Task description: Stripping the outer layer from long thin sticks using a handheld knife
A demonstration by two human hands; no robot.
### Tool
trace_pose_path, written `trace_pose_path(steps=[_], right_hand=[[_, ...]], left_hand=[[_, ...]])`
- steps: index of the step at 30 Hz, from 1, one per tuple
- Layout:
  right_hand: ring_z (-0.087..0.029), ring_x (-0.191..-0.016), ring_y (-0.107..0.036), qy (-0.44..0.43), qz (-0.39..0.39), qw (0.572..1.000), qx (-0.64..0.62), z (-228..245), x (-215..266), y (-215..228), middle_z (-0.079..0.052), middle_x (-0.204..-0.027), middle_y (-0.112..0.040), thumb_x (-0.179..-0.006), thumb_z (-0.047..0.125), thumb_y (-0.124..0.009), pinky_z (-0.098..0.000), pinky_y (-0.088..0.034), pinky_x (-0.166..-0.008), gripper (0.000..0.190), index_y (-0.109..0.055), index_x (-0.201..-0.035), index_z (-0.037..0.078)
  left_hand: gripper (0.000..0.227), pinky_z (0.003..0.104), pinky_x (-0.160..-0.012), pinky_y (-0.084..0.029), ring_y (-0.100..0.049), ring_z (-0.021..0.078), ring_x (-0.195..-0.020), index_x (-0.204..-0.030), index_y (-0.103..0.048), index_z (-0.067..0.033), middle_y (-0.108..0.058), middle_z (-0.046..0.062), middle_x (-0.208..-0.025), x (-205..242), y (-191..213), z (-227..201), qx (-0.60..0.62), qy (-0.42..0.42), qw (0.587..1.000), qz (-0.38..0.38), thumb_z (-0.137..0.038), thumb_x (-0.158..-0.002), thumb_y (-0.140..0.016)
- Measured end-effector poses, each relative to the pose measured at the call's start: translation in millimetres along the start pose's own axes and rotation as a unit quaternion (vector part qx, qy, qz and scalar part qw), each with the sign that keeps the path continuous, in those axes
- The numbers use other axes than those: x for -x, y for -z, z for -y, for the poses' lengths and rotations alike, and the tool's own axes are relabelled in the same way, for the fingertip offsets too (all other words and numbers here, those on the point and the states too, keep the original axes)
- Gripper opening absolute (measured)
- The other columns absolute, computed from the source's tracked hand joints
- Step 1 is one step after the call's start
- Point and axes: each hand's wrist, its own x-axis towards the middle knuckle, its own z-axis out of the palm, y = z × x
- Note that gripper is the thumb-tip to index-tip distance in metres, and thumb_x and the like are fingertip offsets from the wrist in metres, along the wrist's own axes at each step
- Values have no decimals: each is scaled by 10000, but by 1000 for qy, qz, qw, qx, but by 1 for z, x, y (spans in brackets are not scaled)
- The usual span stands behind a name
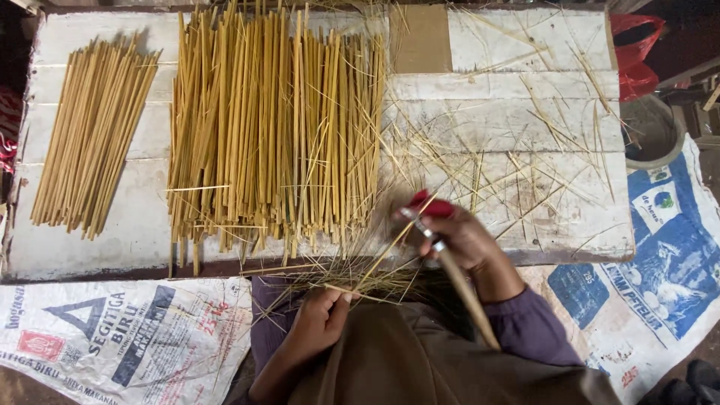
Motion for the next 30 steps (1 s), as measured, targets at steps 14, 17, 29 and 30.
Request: trace_pose_path(steps=[14, 17, 29, 30], right_hand=[[-263, -626, -759, -9, 41, 999, 15, 1, -6, -4, -282, -1355, -637, -958, -19, -615, -284, -636, -483, 486, -495, -1427, -54], [-171, -563, -704, 74, 14, 997, -18, 45, -8, 31, -316, -1400, -573, -916, -13, -633, -214, -577, -451, 561, -477, -1454, -34], [-230, -553, -741, 0, 26, 1000, 14, 13, -6, -4, -320, -1368, -601, -934, -67, -604, -280, -652, -460, 552, -445, -1462, -106], [-218, -557, -753, 40, -26, 999, 10, 32, -3, 0, -331, -1276, -670, -913, -48, -645, -275, -649, -459, 537, -473, -1409, -162]], left_hand=[[331, 312, -639, -453, -578, 147, -697, -1268, -710, -118, -681, 23, -859, 0, 10, -19, 21, 57, 998, 33, -204, -1031, -496], [338, 276, -537, -379, -420, 73, -525, -1260, -734, -152, -539, -50, -649, -4, 14, -26, 63, 91, 993, 51, -235, -1055, -478], [376, 265, -595, -369, -405, 75, -613, -1278, -729, -112, -451, -50, -701, -13, 22, -43, 156, 198, 961, 115, -270, -1065, -463], [373, 266, -546, -316, -354, 64, -586, -1282, -735, -122, -374, -65, -668, -12, 23, -43, 181, 231, 947, 129, -256, -1069, -461]])
